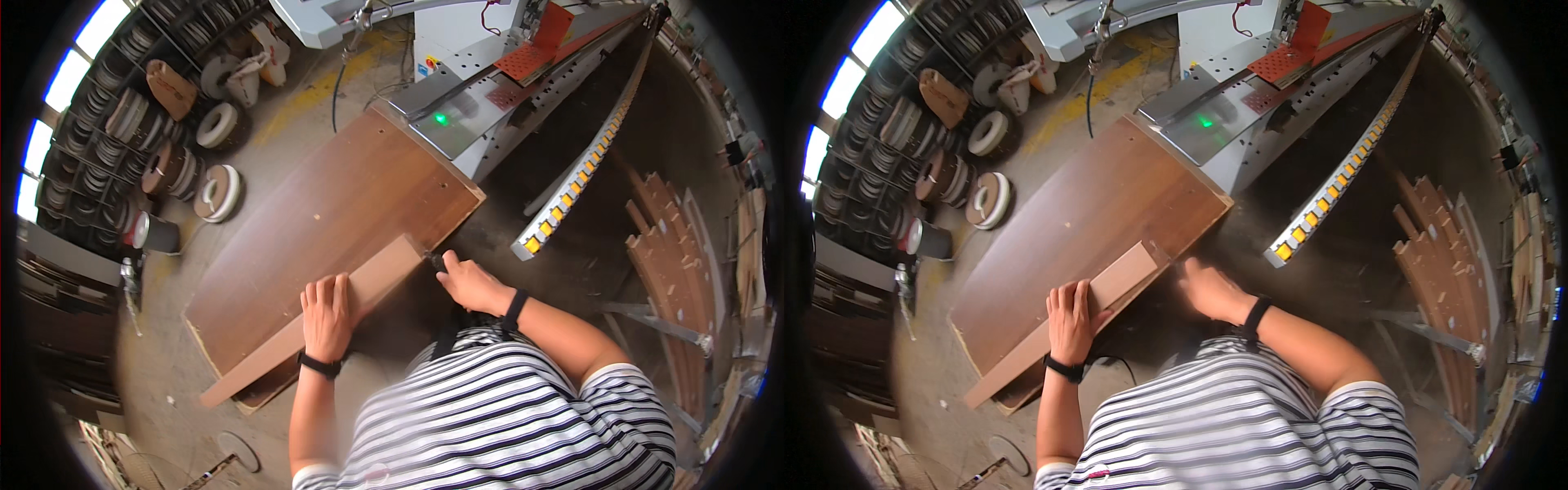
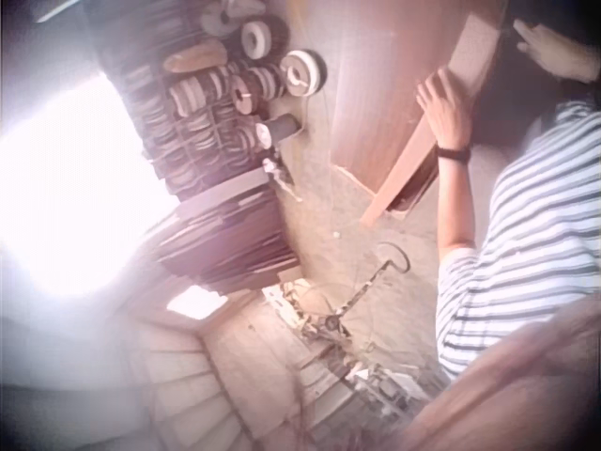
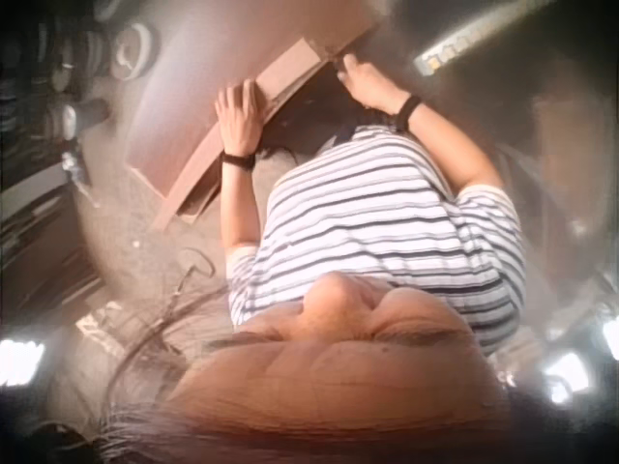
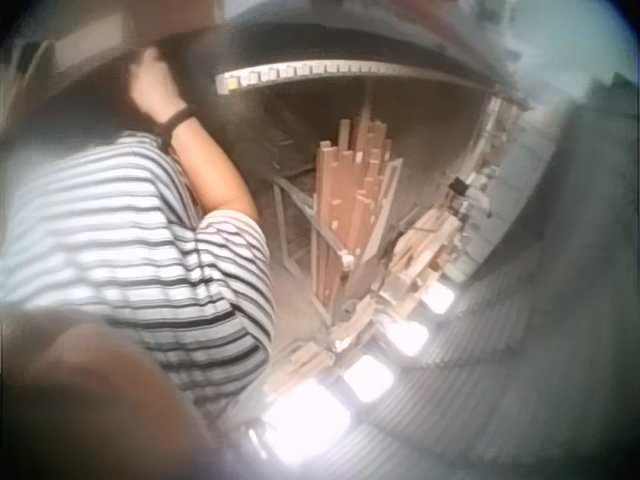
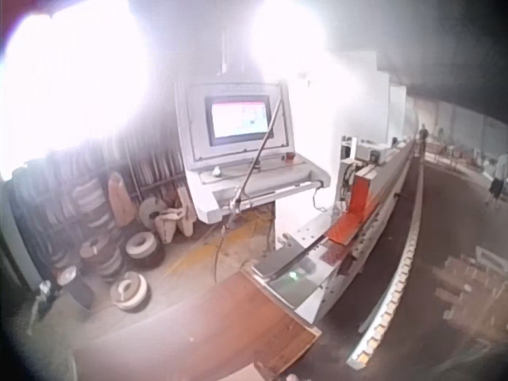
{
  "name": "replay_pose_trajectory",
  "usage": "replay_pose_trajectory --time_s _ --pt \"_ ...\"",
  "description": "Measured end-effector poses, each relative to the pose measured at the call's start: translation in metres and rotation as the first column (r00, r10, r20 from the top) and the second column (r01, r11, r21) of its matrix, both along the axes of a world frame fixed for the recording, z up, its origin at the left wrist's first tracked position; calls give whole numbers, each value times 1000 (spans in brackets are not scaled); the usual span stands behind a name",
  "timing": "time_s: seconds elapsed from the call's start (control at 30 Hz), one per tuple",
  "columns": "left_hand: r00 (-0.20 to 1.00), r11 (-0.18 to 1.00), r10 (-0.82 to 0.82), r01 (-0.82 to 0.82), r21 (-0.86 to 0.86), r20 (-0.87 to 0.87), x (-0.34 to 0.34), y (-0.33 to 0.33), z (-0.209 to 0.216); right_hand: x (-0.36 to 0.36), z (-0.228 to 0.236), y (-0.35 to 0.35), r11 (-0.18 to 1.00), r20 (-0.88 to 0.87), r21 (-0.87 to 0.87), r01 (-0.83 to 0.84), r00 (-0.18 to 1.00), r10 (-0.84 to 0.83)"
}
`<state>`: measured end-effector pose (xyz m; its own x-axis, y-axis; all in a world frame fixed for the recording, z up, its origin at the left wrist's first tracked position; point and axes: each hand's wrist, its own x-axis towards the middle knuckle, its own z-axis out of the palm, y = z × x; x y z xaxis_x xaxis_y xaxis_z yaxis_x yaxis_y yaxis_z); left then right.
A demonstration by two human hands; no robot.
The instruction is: The person pushes wooden planks into an edge banding machine, operates the machine's control panel, and uses a handheld tool to trim excess material from a finished piece.
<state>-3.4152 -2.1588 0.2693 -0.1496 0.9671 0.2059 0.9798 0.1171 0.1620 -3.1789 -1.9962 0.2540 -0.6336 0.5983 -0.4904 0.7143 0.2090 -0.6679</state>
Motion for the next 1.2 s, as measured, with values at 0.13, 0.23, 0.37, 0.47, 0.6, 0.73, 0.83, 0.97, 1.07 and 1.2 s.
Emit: replay_pose_trajectory --time_s 0.13,0.23,0.37,0.47,0.6,0.73,0.83,0.97,1.07,1.2 --pt "997 998 -68 68 -3 24 -10 -29 54 -28 -4 11 893 -306 447 45 946 105" --pt "986 991 -119 125 -44 121 -18 -43 68 -46 -4 15 901 -475 418 117 873 107" --pt "958 986 -147 160 -36 246 -29 -56 65 -43 37 5 769 -681 -610 -193 623 -384" --pt "942 980 -186 199 -21 279 -25 -51 71 -49 47 11 615 -672 -718 -326 555 -491" --pt "939 978 -182 202 -42 293 -24 -46 70 -58 45 15 627 -654 -721 -295 590 -474" --pt "930 976 -188 213 -48 315 -26 -50 69 -66 37 13 634 -628 -733 -247 604 -491" --pt "926 975 -182 213 -59 331 -22 -50 76 -77 25 29 745 -647 -651 -148 622 -441" --pt "905 981 -112 168 -102 410 -6 -49 101 -123 -45 31 896 -610 412 168 781 134" --pt "890 997 -65 81 -15 452 0 -63 116 -125 -43 30 594 -137 781 -195 873 468" --pt "709 991 42 -116 58 704 0 -80 129 -110 -45 23 573 -203 814 -91 880 429"
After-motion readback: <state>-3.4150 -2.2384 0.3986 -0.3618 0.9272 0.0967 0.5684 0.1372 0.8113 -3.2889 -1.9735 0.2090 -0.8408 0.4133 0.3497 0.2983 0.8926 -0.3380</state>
